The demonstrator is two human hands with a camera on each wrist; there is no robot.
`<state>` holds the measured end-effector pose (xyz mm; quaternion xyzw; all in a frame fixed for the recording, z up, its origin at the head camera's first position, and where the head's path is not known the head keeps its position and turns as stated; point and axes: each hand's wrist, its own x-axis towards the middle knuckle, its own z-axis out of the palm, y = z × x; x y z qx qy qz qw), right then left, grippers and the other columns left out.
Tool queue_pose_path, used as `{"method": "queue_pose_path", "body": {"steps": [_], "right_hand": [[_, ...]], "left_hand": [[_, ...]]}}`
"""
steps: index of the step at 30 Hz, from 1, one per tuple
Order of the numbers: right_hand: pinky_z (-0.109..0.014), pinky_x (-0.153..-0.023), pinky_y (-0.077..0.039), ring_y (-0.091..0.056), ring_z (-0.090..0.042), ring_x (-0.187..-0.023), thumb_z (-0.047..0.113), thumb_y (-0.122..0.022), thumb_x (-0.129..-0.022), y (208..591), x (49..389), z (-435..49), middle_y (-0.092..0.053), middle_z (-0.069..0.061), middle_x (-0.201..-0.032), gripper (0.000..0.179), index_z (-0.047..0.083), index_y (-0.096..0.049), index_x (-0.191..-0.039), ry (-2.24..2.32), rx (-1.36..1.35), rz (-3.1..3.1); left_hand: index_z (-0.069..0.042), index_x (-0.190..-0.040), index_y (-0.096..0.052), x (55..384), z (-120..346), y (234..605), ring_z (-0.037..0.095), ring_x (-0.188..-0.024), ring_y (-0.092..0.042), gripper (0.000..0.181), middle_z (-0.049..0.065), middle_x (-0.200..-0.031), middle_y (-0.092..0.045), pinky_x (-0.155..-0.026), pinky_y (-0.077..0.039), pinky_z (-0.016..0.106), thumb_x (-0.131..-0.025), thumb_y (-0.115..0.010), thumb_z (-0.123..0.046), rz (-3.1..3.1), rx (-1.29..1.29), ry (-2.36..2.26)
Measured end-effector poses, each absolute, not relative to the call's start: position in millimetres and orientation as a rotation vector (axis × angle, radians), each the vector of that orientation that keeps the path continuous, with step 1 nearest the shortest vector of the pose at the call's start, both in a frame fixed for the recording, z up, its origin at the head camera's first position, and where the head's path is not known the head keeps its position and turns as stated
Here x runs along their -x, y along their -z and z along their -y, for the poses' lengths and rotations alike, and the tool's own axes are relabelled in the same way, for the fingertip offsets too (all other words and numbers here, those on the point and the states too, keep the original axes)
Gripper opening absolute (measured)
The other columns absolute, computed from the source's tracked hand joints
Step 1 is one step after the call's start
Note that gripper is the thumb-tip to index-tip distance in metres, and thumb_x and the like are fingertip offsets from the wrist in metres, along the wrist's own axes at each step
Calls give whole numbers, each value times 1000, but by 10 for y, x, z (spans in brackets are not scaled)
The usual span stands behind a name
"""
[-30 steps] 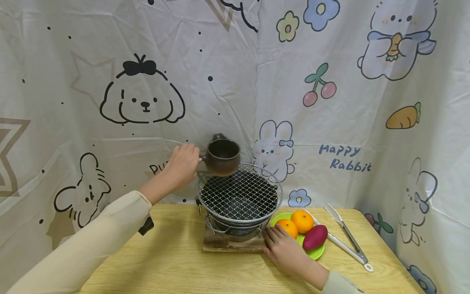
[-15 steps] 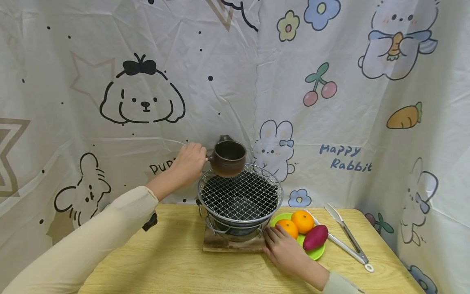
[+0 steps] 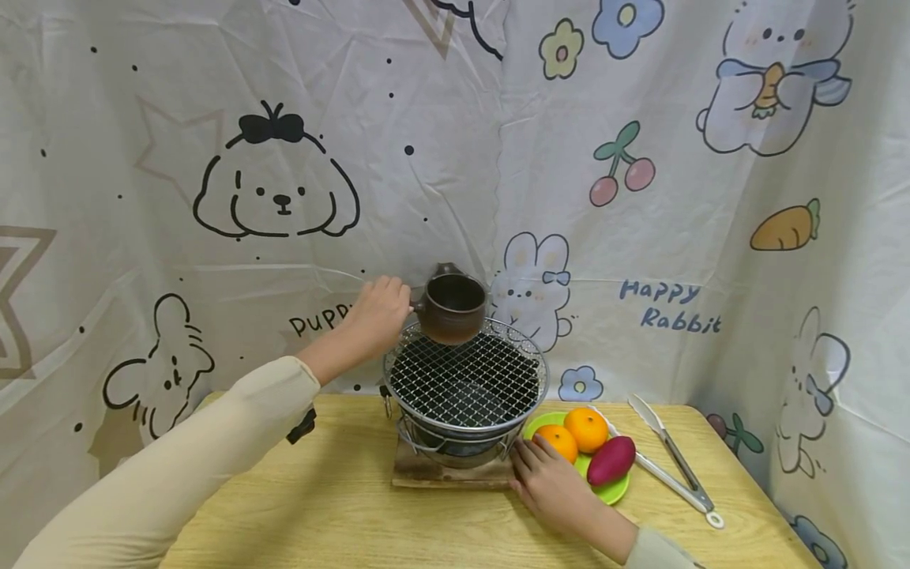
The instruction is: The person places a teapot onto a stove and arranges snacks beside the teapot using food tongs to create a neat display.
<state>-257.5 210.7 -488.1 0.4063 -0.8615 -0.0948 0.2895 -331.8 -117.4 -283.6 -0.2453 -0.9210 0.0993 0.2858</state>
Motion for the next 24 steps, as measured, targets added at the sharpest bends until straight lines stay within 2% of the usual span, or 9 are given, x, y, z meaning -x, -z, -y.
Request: {"method": "queue_pose_path", "body": {"steps": [9, 19, 24], "right_hand": [[-48, -105, -52, -68, -32, -116, 32, -67, -95, 4873, 2562, -2105, -71, -20, -126, 45, -4, -71, -122, 258, -1078, 2309], [-48, -104, -53, -69, -31, -114, 31, -69, -93, 4872, 2573, -2106, -71, -19, -124, 44, -3, -72, -120, 251, -1080, 2287], [-47, -104, -53, -69, -31, -114, 31, -69, -93, 4865, 2569, -2104, -72, -19, -124, 44, -3, -72, -120, 249, -1082, 2283]], "left_hand": [[2, -99, -58, 3351, 1151, 2885, 24, -82, -46, 22, 10, -89, -51, -71, -44, 34, -99, -64, -20, 2462, 642, -289], [2, -102, -58, 3356, 1123, 2917, 25, -85, -48, 27, 11, -92, -52, -74, -46, 34, -91, -72, -18, 2470, 634, -325], [2, -101, -57, 3361, 1111, 2937, 24, -83, -47, 27, 11, -91, -52, -72, -45, 34, -93, -71, -19, 2468, 630, -338]]}}
